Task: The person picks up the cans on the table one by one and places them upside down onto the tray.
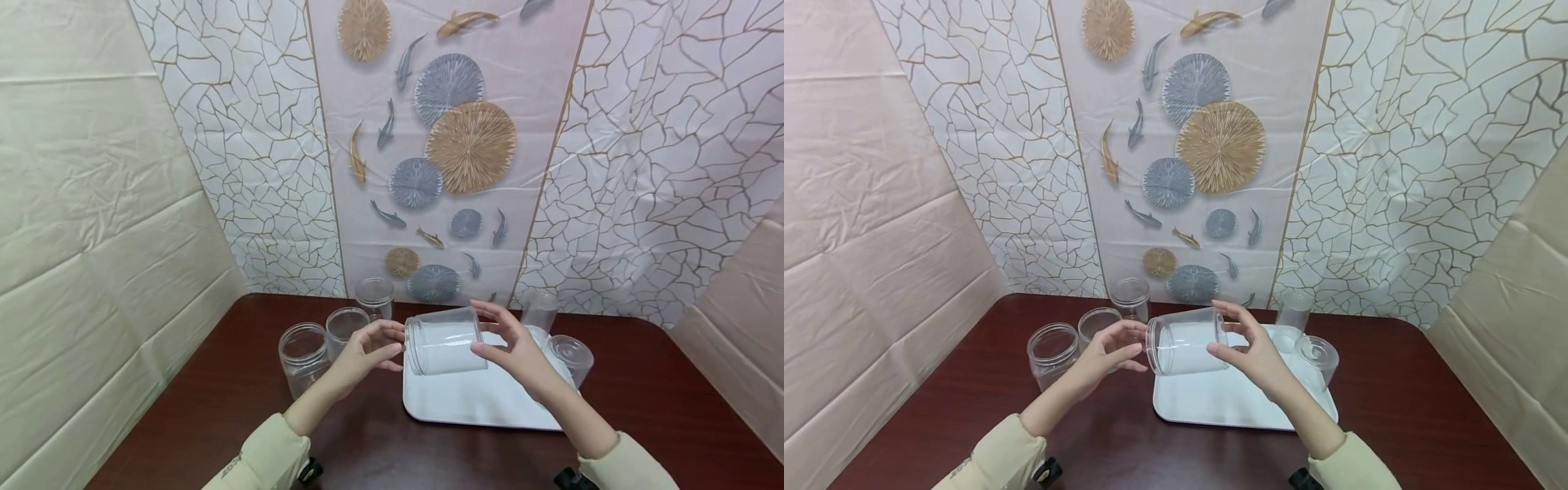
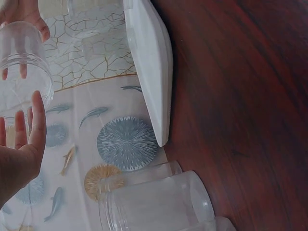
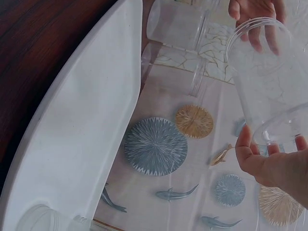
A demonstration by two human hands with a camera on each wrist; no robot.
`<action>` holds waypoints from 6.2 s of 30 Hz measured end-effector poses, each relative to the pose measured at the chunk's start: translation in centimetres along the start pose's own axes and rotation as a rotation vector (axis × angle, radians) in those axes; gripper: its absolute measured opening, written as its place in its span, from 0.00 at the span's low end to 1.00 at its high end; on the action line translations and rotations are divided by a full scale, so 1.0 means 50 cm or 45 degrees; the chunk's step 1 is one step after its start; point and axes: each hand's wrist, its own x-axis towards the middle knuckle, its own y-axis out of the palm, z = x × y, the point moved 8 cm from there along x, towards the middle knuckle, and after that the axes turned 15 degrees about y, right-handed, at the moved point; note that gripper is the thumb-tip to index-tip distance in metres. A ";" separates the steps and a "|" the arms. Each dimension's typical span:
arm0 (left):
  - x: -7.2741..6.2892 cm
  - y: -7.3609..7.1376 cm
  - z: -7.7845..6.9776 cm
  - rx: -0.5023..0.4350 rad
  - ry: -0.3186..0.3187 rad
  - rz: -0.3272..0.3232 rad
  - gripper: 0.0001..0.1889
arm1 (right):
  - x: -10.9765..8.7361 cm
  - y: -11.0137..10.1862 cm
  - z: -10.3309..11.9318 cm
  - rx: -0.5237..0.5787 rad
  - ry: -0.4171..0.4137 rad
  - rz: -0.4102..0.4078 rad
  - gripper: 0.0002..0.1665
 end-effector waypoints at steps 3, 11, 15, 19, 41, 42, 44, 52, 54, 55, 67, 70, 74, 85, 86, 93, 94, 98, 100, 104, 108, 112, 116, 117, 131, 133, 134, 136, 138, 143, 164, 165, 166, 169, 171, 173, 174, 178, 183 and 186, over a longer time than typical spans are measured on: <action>-0.007 0.003 0.001 0.025 -0.004 0.034 0.21 | 0.001 -0.002 -0.002 -0.022 0.013 -0.005 0.34; -0.027 0.009 -0.010 0.064 0.062 0.087 0.18 | 0.011 -0.014 -0.011 -0.092 0.068 -0.042 0.34; -0.039 0.012 -0.021 0.077 0.136 0.106 0.15 | 0.017 -0.023 -0.018 -0.120 0.112 -0.052 0.34; -0.052 0.013 -0.029 0.086 0.190 0.120 0.14 | 0.024 -0.031 -0.019 -0.163 0.151 -0.060 0.35; -0.108 -0.026 -0.048 0.197 0.212 0.122 0.10 | 0.082 -0.047 -0.026 -0.456 0.199 -0.054 0.38; -0.109 -0.026 -0.049 0.199 0.212 0.124 0.10 | 0.085 -0.046 -0.024 -0.471 0.190 -0.053 0.39; -0.112 -0.027 -0.050 0.198 0.214 0.130 0.10 | 0.092 -0.045 -0.020 -0.504 0.168 -0.051 0.39; -0.120 -0.027 -0.059 0.202 0.246 0.143 0.10 | 0.123 -0.046 -0.008 -0.634 0.066 -0.075 0.39; -0.122 -0.027 -0.061 0.206 0.245 0.142 0.10 | 0.132 -0.050 -0.009 -0.667 0.072 -0.080 0.40; -0.122 -0.027 -0.061 0.205 0.243 0.141 0.10 | 0.137 -0.053 -0.009 -0.687 0.077 -0.084 0.40; -0.136 -0.030 -0.066 0.161 0.264 0.144 0.09 | 0.179 -0.071 -0.009 -0.880 0.203 -0.216 0.36; -0.136 -0.028 -0.066 0.166 0.266 0.147 0.10 | 0.186 -0.078 -0.019 -0.944 0.299 -0.292 0.36; -0.133 -0.024 -0.065 0.159 0.255 0.158 0.11 | 0.195 -0.087 -0.034 -1.027 0.425 -0.379 0.38; -0.136 -0.019 -0.061 0.153 0.257 0.158 0.11 | 0.215 -0.087 -0.049 -1.208 0.436 -0.519 0.39; -0.135 -0.018 -0.061 0.153 0.257 0.162 0.10 | 0.216 -0.086 -0.051 -1.208 0.442 -0.525 0.39; -0.131 -0.012 -0.057 0.135 0.261 0.186 0.10 | 0.223 -0.087 -0.064 -1.227 0.519 -0.548 0.42; -0.131 -0.013 -0.056 0.137 0.260 0.186 0.10 | 0.224 -0.088 -0.067 -1.230 0.531 -0.547 0.42; -0.133 -0.014 -0.050 0.146 0.242 0.183 0.10 | 0.227 -0.090 -0.076 -1.239 0.570 -0.549 0.42; -0.134 -0.014 -0.046 0.147 0.227 0.182 0.10 | 0.228 -0.090 -0.083 -1.234 0.595 -0.543 0.41; -0.136 -0.015 -0.042 0.150 0.200 0.180 0.10 | 0.228 -0.087 -0.098 -1.208 0.639 -0.516 0.40; -0.137 -0.015 -0.041 0.159 0.185 0.180 0.10 | 0.228 -0.084 -0.112 -1.200 0.650 -0.498 0.40; -0.136 -0.014 -0.043 0.159 0.187 0.184 0.12 | 0.229 -0.082 -0.122 -1.191 0.653 -0.485 0.39; -0.136 -0.013 -0.043 0.149 0.184 0.187 0.12 | 0.229 -0.078 -0.129 -1.189 0.651 -0.470 0.38; -0.136 -0.013 -0.042 0.145 0.178 0.188 0.12 | 0.228 -0.076 -0.129 -1.188 0.650 -0.467 0.39; -0.139 -0.014 -0.041 0.142 0.166 0.186 0.10 | 0.246 -0.075 -0.159 -1.219 0.664 -0.497 0.40; -0.140 -0.015 -0.041 0.141 0.168 0.184 0.10 | 0.246 -0.074 -0.159 -1.216 0.661 -0.495 0.41; -0.140 -0.016 -0.040 0.142 0.169 0.184 0.10 | 0.239 -0.069 -0.146 -1.207 0.684 -0.472 0.39; -0.141 -0.017 -0.039 0.139 0.169 0.184 0.10 | 0.237 -0.068 -0.144 -1.210 0.676 -0.473 0.40; -0.142 -0.017 -0.037 0.136 0.166 0.186 0.10 | 0.235 -0.067 -0.143 -1.212 0.675 -0.471 0.41; -0.142 -0.017 -0.036 0.138 0.173 0.194 0.11 | 0.234 -0.065 -0.143 -1.218 0.668 -0.479 0.42; -0.149 -0.027 -0.032 0.167 0.160 0.187 0.11 | 0.235 -0.063 -0.144 -1.203 0.677 -0.452 0.43; -0.148 -0.026 -0.032 0.166 0.160 0.190 0.11 | 0.235 -0.063 -0.144 -1.198 0.687 -0.447 0.43; -0.148 -0.026 -0.032 0.165 0.161 0.193 0.11 | 0.235 -0.063 -0.144 -1.195 0.695 -0.442 0.43; -0.147 -0.025 -0.033 0.162 0.167 0.202 0.12 | 0.236 -0.062 -0.143 -1.177 0.716 -0.428 0.44; -0.146 -0.025 -0.033 0.157 0.169 0.206 0.12 | 0.236 -0.061 -0.143 -1.164 0.725 -0.418 0.45; -0.145 -0.024 -0.032 0.153 0.169 0.210 0.12 | 0.236 -0.061 -0.143 -1.145 0.737 -0.404 0.45; -0.145 -0.024 -0.032 0.152 0.169 0.211 0.12 | 0.235 -0.061 -0.144 -1.139 0.745 -0.391 0.45; -0.145 -0.024 -0.029 0.158 0.167 0.214 0.11 | 0.230 -0.062 -0.143 -1.121 0.757 -0.334 0.44; -0.148 -0.026 -0.029 0.181 0.169 0.209 0.10 | 0.228 -0.058 -0.133 -1.139 0.739 -0.294 0.44; -0.148 -0.027 -0.029 0.183 0.159 0.205 0.10 | 0.231 -0.055 -0.125 -1.166 0.722 -0.286 0.44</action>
